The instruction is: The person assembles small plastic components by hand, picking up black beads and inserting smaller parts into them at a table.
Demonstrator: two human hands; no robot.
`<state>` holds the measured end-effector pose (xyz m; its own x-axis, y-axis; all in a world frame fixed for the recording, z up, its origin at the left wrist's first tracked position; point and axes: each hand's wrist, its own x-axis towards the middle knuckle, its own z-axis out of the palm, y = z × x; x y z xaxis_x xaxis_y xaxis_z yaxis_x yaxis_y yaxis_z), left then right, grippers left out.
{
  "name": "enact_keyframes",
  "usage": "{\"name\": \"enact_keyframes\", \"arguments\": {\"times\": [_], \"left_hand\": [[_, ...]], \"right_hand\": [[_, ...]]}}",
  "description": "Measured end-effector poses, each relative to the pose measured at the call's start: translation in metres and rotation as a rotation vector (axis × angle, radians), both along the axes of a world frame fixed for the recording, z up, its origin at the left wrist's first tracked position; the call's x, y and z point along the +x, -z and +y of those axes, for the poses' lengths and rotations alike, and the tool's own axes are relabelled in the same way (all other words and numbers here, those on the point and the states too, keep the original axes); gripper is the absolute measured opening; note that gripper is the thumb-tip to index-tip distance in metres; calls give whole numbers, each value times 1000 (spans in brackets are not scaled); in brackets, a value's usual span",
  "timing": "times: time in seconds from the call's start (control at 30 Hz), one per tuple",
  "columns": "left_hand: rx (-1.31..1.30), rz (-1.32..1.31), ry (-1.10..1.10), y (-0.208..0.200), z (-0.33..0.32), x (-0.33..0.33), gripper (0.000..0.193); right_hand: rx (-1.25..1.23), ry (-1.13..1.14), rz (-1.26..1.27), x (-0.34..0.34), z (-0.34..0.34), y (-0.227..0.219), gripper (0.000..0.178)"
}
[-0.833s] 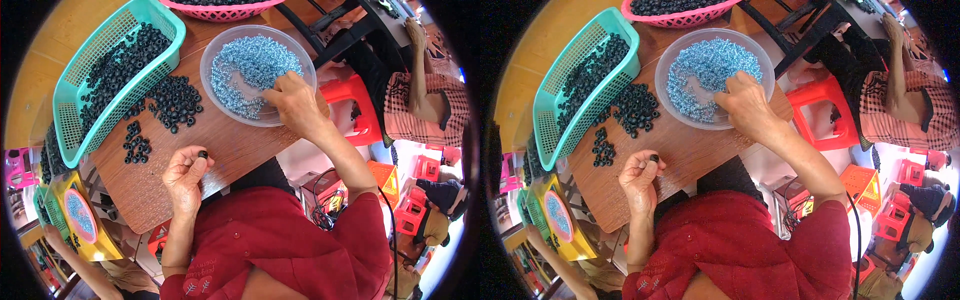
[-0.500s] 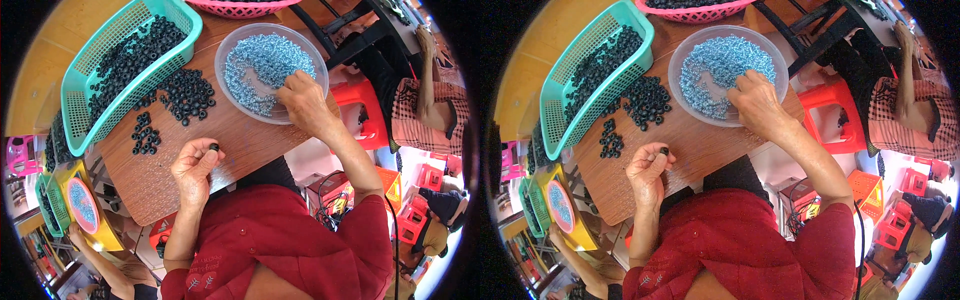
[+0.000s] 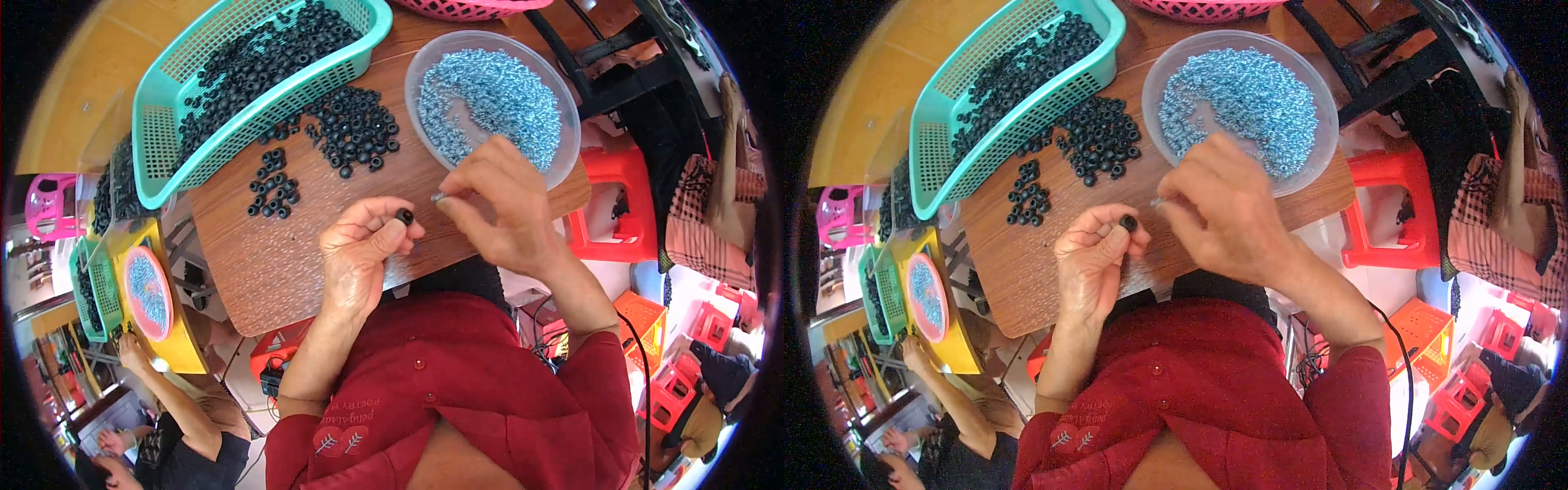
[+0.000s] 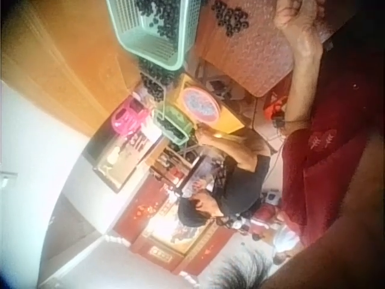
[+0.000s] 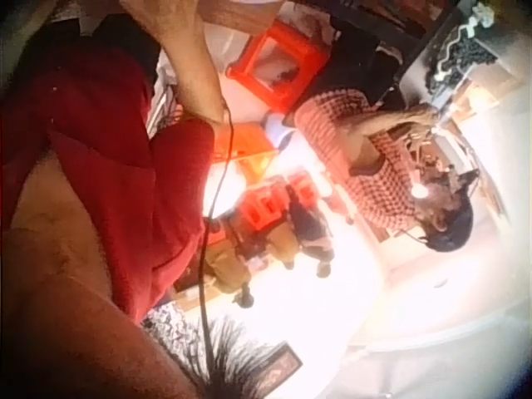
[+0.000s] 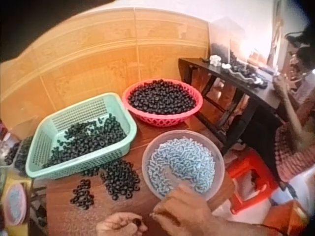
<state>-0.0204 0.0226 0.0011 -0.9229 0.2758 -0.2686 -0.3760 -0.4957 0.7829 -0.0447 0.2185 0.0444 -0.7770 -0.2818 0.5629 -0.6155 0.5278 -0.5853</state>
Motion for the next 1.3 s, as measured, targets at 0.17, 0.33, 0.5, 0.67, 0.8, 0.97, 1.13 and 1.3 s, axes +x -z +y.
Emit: {"name": "enact_keyframes", "arguments": {"times": [0.17, 0.33, 0.5, 0.67, 0.8, 0.97, 1.13, 1.3], "left_hand": [[-48, 61, -75, -6, 1, 4, 20], [-68, 97, -90, -1, -4, 6, 22], [-76, 123, -123, 0, -6, 8, 22], [-16, 91, -168, -1, -6, 8, 21], [-2, 55, -192, 9, -13, 8, 18], [12, 3, -221, 11, -25, 9, 16], [-18, 6, -212, 14, -37, 9, 16], [-51, 38, -259, 13, -44, 10, 16]], "right_hand": [[-75, -67, -60, 2, -21, 8, 17], [-53, -66, -102, 3, -28, 7, 17], [-8, -94, -28, 5, -34, 10, 18], [88, -34, 149, 16, -48, 16, 20], [274, -3, 214, 27, -61, 22, 26], [40, -100, 18, 11, -61, 30, 28], [90, 46, 74, -17, -69, 50, 27], [289, 177, 184, -29, -89, 53, 30]]}}
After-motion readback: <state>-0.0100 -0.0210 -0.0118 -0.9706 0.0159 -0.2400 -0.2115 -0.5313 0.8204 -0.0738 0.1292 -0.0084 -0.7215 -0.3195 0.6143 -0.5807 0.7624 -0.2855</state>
